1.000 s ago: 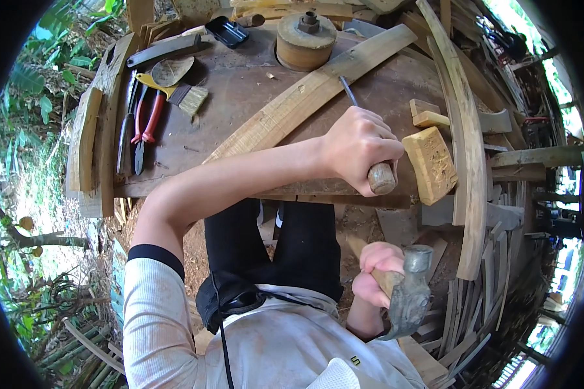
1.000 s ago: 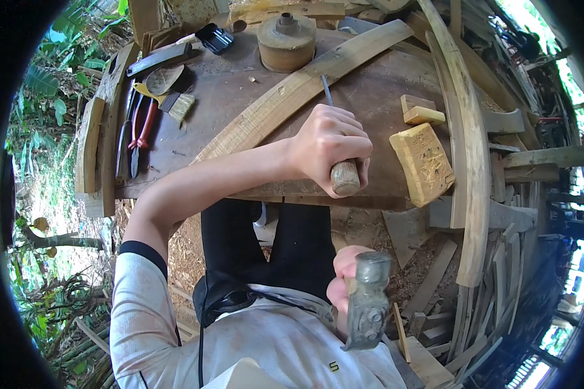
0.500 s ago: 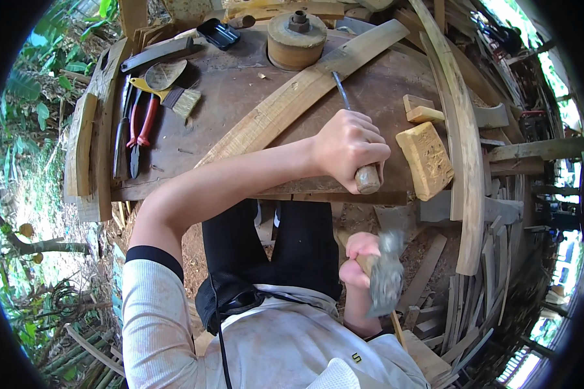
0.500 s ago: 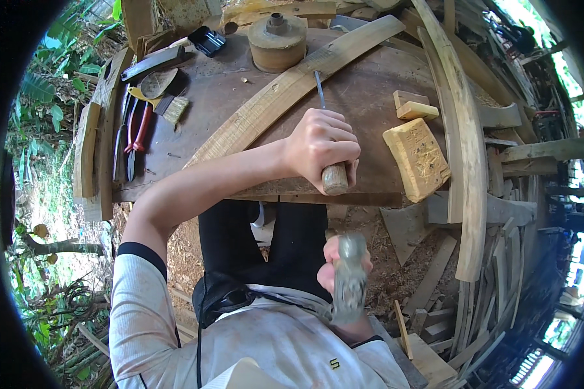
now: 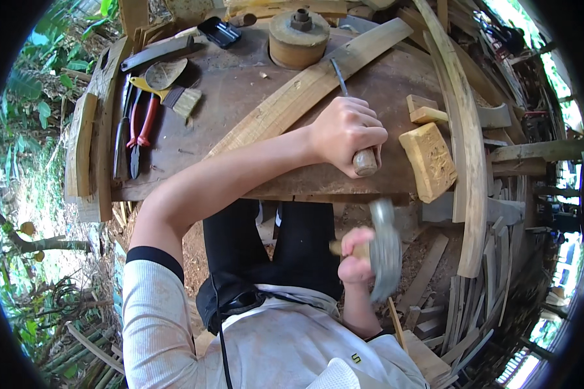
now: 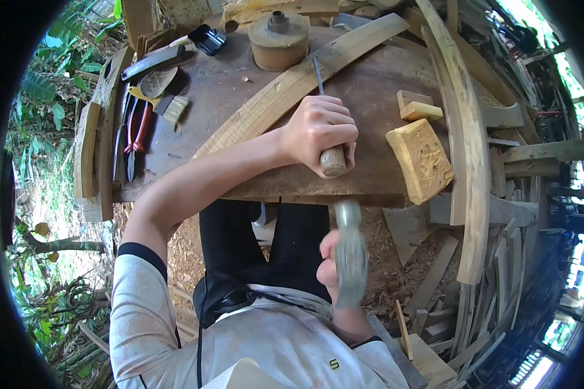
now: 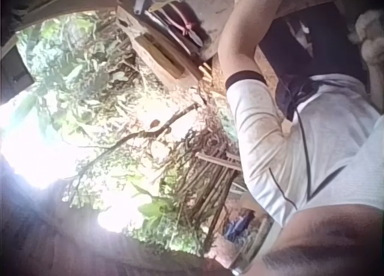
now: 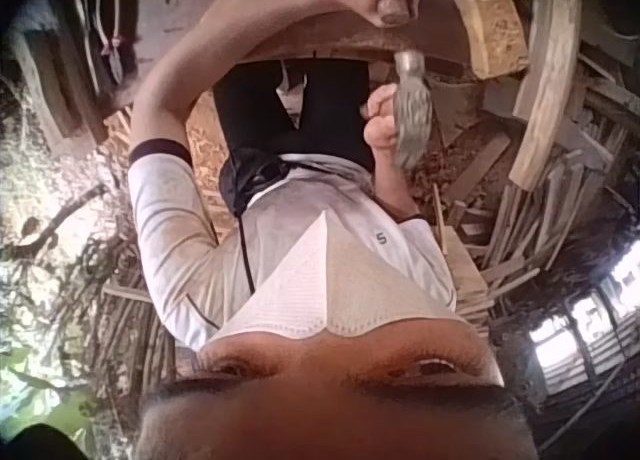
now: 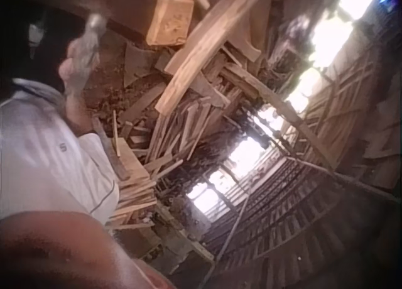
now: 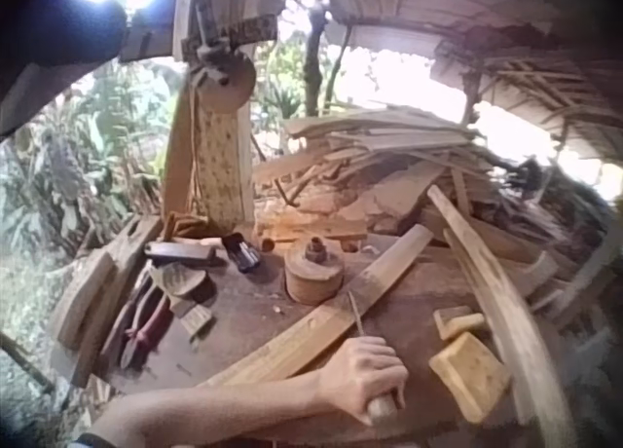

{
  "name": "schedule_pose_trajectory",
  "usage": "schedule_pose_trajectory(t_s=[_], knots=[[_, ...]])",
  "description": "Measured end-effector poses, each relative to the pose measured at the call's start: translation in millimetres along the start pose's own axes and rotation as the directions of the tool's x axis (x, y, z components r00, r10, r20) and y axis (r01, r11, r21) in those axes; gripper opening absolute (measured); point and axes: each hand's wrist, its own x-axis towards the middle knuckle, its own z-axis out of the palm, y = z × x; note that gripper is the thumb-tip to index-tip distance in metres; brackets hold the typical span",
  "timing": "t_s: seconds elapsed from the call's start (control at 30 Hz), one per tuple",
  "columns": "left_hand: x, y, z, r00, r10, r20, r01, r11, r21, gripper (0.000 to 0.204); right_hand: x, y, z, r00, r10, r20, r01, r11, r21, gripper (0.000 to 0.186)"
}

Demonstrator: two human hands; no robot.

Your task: The person uses a chisel and hammer to carve a long wooden plank on a workbench. They repeatedly position the chisel and strike it with the hammer to remove wood shavings, then reposition the plank and continue carving along its length.

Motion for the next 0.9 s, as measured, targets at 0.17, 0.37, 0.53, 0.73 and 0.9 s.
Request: schedule_pose_trajectory(t_s=[0.17, 0.37, 0.53, 0.73, 0.9], knots=[[-2, 7, 1, 0.999, 0.047, -0.018, -0.048, 0.997, -0.061, 0.029, 0, -8, 7, 0.997, -0.072, -0.015, 0.073, 0.994, 0.076, 0.070], [-3, 20, 5, 0.998, 0.064, 0.026, -0.062, 0.994, -0.089, 0.030, -1, -12, -1, 0.999, -0.027, -0.019, 0.027, 1.000, 0.001, 0.071], [-1, 21, 7, 0.998, 0.061, 0.013, -0.059, 0.993, -0.107, 0.029, -6, -34, -9, 0.999, -0.034, -0.025, 0.036, 0.996, 0.081, 0.073], [9, 20, 0, 1.000, -0.005, -0.016, 0.002, 0.985, -0.174, 0.025, -2, -63, -22, 0.883, -0.467, -0.047, 0.469, 0.873, 0.132, 0.072], [15, 20, -6, 0.998, -0.053, -0.042, 0.046, 0.989, -0.141, 0.025, 9, -74, -21, 0.837, -0.546, -0.022, 0.545, 0.831, 0.111, 0.063]])
